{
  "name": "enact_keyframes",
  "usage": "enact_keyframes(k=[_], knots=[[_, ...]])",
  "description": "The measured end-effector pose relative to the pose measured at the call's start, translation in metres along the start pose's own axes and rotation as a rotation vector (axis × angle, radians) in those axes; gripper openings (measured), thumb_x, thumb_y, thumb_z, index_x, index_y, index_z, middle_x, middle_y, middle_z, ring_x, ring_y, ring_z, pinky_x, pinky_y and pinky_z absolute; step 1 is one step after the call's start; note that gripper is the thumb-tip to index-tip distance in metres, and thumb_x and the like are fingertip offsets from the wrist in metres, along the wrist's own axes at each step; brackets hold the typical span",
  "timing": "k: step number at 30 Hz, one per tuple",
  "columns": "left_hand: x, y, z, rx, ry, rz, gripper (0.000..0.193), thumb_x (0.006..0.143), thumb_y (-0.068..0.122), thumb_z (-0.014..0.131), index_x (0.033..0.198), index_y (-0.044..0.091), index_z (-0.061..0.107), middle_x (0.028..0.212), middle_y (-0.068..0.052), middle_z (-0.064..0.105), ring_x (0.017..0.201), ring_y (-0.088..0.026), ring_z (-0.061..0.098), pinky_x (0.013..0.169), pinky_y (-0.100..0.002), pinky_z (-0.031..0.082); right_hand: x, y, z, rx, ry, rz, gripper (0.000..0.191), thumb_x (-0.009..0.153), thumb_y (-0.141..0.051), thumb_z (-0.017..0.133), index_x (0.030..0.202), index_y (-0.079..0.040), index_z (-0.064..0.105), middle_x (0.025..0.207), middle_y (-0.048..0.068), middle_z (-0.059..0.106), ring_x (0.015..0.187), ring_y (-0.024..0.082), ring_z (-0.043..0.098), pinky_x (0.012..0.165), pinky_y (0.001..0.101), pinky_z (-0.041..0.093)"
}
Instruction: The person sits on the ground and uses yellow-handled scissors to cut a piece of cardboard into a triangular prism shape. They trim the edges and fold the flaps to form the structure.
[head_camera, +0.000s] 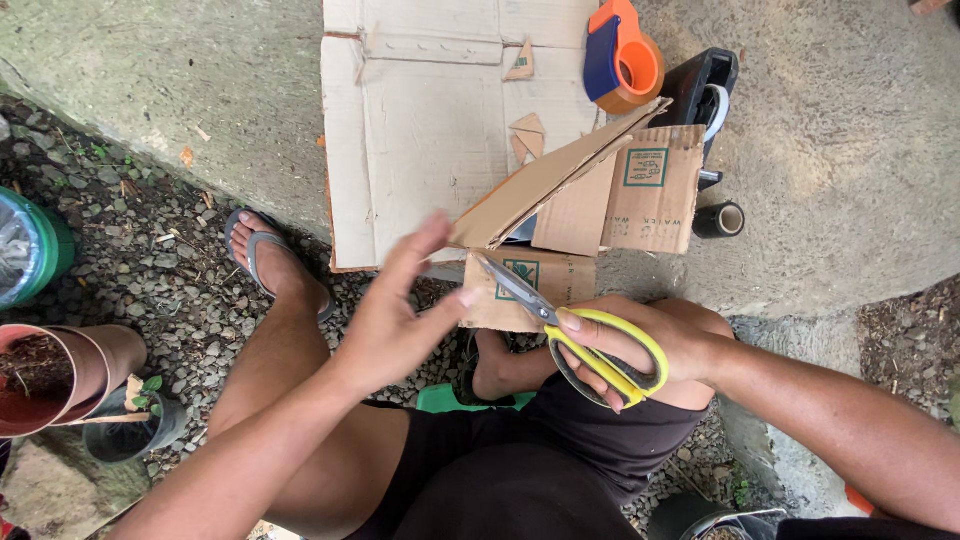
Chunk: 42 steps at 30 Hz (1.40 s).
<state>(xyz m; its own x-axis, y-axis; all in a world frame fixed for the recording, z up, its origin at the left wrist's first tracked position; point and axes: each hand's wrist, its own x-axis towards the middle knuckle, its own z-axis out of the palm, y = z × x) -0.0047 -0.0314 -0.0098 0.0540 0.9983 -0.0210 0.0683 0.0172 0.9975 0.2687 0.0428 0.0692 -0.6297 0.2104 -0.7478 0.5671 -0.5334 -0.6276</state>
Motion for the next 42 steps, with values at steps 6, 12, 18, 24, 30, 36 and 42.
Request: enact_keyframes(k=[6,12,18,24,30,36,42], knots=[[0.003,0.013,0.005,0.089,-0.092,0.123,0.061,0.096,0.005,0.07,0.153,0.01,0.048,0.152,-0.015,0.053,0.143,-0.026,0.052,0.118,-0.036,0.043,-0.002,0.003,0.001,-0.005,0.025,0.007,0.059,0.097,-0.058,0.041,0.084,-0.003,0.058,0.056,0.006,0.06,0.044,0.015,0.065,0.037,0.0267,0.052],[0.002,0.014,0.007,0.076,-0.075,0.111,0.061,0.096,0.004,0.07,0.153,0.01,0.049,0.151,-0.015,0.053,0.141,-0.025,0.054,0.118,-0.036,0.044,0.0,0.006,0.008,-0.049,0.091,-0.014,0.051,0.101,-0.049,0.053,0.082,-0.002,0.058,0.056,0.006,0.056,0.043,0.013,0.059,0.038,0.0271,0.049],[0.003,0.014,0.006,0.083,-0.047,0.141,0.058,0.095,0.001,0.069,0.15,0.006,0.05,0.15,-0.016,0.056,0.141,-0.026,0.055,0.117,-0.036,0.044,-0.001,-0.01,-0.004,-0.019,0.034,0.097,0.053,0.095,-0.054,0.052,0.083,-0.003,0.06,0.057,0.006,0.061,0.044,0.015,0.065,0.04,0.0269,0.053],[0.003,0.02,0.008,0.178,0.007,0.181,0.052,0.092,0.003,0.072,0.139,0.001,0.051,0.145,-0.017,0.06,0.132,-0.029,0.062,0.098,-0.034,0.052,-0.004,-0.014,-0.004,-0.09,0.069,0.152,0.067,0.091,-0.067,0.045,0.082,-0.003,0.062,0.057,0.006,0.062,0.044,0.016,0.066,0.038,0.0273,0.053],[0.005,0.024,0.008,0.27,0.011,0.19,0.044,0.091,0.007,0.074,0.128,0.005,0.051,0.144,-0.016,0.063,0.111,-0.028,0.074,0.073,-0.032,0.058,0.0,-0.003,-0.004,0.084,0.012,0.08,0.066,0.094,-0.064,0.046,0.082,-0.001,0.061,0.056,0.007,0.06,0.043,0.015,0.064,0.037,0.0269,0.051],[0.007,0.024,0.007,0.392,0.012,0.423,0.041,0.092,0.004,0.076,0.127,0.007,0.055,0.139,-0.02,0.064,0.122,-0.035,0.07,0.098,-0.038,0.061,-0.004,0.016,0.015,0.232,0.007,-0.042,0.063,0.1,-0.061,0.04,0.087,-0.002,0.058,0.058,0.006,0.058,0.045,0.015,0.063,0.039,0.0264,0.05],[0.01,0.024,0.009,0.396,0.025,0.434,0.042,0.091,0.003,0.076,0.128,0.005,0.054,0.137,-0.021,0.065,0.123,-0.036,0.069,0.098,-0.039,0.06,0.007,0.019,0.024,0.13,0.109,-0.064,0.053,0.1,-0.053,0.045,0.086,-0.003,0.057,0.056,0.006,0.059,0.042,0.015,0.063,0.037,0.0262,0.05]])
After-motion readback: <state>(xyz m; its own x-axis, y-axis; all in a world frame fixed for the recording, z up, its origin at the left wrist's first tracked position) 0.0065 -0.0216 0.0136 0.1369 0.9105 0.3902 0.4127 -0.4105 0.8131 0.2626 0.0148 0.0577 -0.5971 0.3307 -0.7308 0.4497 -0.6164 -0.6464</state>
